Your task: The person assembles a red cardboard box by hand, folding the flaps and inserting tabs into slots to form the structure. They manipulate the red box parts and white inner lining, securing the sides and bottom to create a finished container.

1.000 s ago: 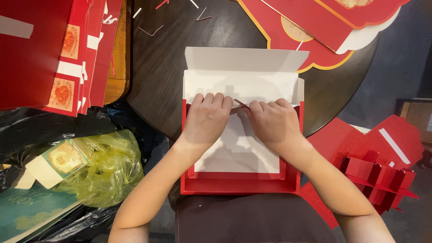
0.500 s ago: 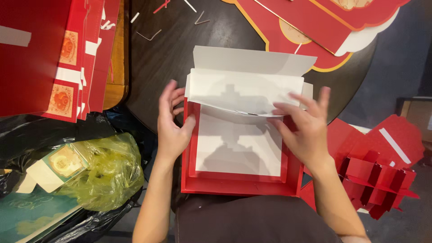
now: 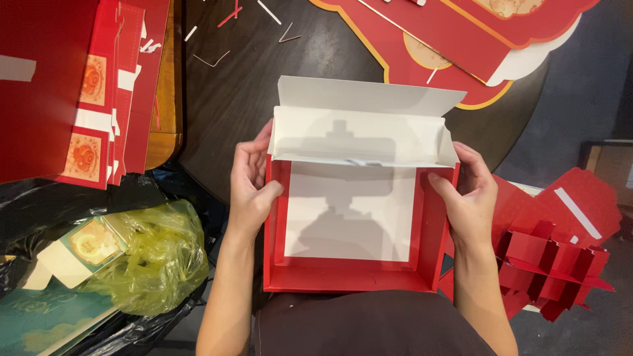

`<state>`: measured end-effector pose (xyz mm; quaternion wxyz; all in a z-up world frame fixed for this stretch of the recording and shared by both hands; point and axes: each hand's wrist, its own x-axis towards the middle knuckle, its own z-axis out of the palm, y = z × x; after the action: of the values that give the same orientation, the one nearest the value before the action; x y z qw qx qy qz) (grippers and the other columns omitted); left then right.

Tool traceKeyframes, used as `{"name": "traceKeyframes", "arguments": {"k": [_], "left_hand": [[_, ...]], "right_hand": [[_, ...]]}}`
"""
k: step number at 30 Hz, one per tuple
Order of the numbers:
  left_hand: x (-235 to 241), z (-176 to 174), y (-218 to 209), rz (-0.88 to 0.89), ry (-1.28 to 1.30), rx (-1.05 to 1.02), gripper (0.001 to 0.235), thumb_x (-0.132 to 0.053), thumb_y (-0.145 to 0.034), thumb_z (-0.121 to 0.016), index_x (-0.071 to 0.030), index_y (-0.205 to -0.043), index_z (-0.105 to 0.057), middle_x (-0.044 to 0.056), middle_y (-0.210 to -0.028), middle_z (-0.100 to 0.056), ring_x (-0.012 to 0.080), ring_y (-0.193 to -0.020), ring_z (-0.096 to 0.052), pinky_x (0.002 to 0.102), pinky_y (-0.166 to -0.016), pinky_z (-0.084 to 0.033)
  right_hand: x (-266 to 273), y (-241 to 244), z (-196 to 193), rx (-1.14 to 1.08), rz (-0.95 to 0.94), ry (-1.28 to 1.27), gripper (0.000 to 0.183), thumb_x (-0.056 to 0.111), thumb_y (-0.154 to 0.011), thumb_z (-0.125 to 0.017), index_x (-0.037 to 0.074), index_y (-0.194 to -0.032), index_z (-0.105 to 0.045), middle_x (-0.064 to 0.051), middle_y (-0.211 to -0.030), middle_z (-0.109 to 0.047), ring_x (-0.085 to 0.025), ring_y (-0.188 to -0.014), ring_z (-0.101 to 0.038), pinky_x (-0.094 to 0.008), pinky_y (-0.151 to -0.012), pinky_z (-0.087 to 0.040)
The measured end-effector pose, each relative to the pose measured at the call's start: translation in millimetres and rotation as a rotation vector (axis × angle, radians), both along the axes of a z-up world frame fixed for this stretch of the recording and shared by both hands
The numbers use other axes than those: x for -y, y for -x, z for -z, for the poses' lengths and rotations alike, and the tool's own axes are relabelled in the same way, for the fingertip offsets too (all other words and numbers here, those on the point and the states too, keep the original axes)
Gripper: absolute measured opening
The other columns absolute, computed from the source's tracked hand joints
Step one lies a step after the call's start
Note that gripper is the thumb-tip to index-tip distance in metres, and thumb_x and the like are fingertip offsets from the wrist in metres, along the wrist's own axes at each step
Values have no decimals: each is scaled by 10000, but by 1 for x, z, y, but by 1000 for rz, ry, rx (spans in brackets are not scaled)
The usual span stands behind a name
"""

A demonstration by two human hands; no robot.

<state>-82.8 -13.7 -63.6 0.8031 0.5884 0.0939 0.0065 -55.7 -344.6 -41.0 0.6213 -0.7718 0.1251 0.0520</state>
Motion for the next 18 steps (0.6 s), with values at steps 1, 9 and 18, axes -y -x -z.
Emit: {"name": "traceKeyframes", "arguments": {"k": [1, 9, 18], "left_hand": [[0, -3, 1, -9, 28, -29, 749, 151, -625, -435, 3, -1359, -458, 246, -1610, -413, 277, -1487, -465, 392, -1229, -404], [-1, -10, 2, -11, 19, -7, 708, 99, -556, -498, 29, -1257, -560, 267, -1627, -397, 293, -1471, -490, 423, -1226, -430], [-12, 10, 11, -54, 169, 13, 321, 129, -701, -566, -54, -961, -522, 206, -1478, -536, 283, -1345, -582, 395, -1126, -484]], "right_hand": [[1, 1, 0, 9, -13, -24, 551, -129, -819, -665, -26, -1355, -582, -136, -1442, -585, -193, -1347, -570, -336, -1136, -462], [10, -1, 1, -77, -26, -316, 490, -147, -783, -665, 72, -1202, -539, -175, -1526, -553, -247, -1338, -586, -378, -1073, -530], [17, -9, 10, -81, -202, -230, 503, -97, -731, -728, 98, -1168, -573, -145, -1491, -509, -221, -1383, -516, -396, -1090, -555]]}}
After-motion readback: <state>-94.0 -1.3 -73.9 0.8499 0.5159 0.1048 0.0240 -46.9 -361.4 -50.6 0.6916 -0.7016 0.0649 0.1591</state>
